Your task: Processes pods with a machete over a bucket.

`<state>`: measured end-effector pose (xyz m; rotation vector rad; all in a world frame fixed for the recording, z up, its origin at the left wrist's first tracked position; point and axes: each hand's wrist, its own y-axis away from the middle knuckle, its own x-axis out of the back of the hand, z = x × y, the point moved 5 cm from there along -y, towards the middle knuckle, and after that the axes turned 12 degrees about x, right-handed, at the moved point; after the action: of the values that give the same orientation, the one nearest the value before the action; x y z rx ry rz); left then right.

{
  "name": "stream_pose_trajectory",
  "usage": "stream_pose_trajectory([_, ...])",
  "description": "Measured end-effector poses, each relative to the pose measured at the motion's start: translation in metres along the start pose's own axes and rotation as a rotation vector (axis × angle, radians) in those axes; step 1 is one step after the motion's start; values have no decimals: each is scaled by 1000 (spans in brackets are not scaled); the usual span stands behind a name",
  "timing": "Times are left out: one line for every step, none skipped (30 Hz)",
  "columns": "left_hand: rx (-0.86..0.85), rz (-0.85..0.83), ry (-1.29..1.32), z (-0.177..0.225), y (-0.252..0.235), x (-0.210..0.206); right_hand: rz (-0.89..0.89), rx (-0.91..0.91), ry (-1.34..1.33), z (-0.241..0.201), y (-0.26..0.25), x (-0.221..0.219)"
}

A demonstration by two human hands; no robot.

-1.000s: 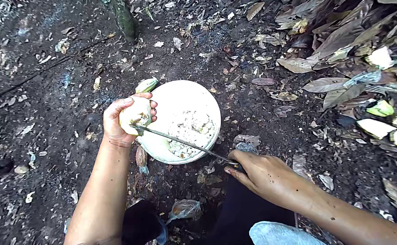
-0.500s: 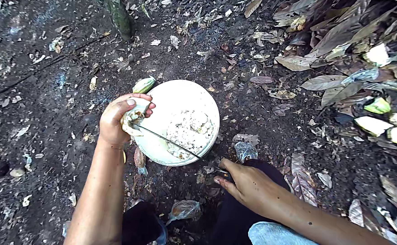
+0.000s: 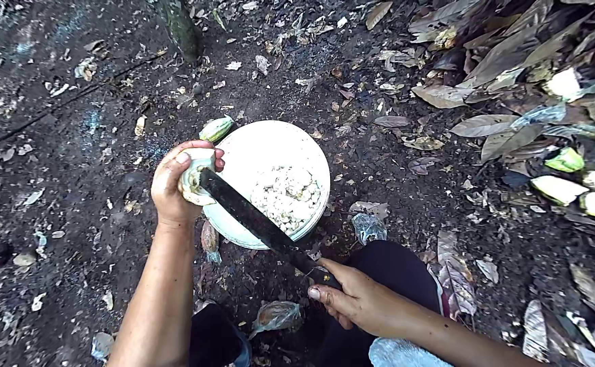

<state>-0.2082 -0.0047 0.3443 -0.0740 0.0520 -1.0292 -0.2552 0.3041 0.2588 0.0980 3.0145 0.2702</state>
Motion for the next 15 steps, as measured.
stream_pose_trajectory([3, 9, 34, -1, 0, 1, -7, 8, -57, 1, -1, 1])
stream_pose_trajectory([5, 24, 65, -3, 0, 1, -15, 20, -115, 2, -2, 2])
stream_pose_trajectory([-1, 40, 101, -3, -1, 1, -23, 39, -177, 2, -3, 2])
stream_pose_trajectory([-19, 52, 146, -4, -1, 1, -29, 58, -233, 1, -4, 3])
stream_pose_trajectory([-47, 66, 170, -4, -1, 1, -25, 69, -259, -1, -5, 3])
stream_pose_trajectory([-72, 78, 176, -3, -1, 2, 0, 77, -236, -4, -5, 5])
stream_pose_trajectory([-84, 88, 175, -3, -1, 2, 34, 83, -168, -6, -4, 8])
stream_pose_trajectory([-87, 94, 173, -3, -1, 2, 64, 88, -93, -6, -3, 10])
stream_pose_trajectory([-84, 88, 171, -2, -2, 4, 81, 95, -34, -7, -1, 13])
stream_pose_trajectory([-81, 74, 166, -1, -3, 7, 85, 103, 10, -8, 2, 15])
stream_pose_trajectory([-76, 61, 164, 0, -4, 10, 77, 109, 41, -10, 4, 16])
stream_pose_trajectory([-68, 49, 161, 2, -4, 11, 63, 107, 61, -12, 5, 16])
stream_pose_trajectory([-58, 37, 155, 3, -4, 11, 48, 100, 76, -13, 7, 16])
stream_pose_trajectory([-54, 23, 151, 4, -4, 9, 35, 87, 82, -14, 7, 17])
stream_pose_trajectory([-58, 9, 141, 6, -4, 6, 23, 67, 83, -15, 7, 18])
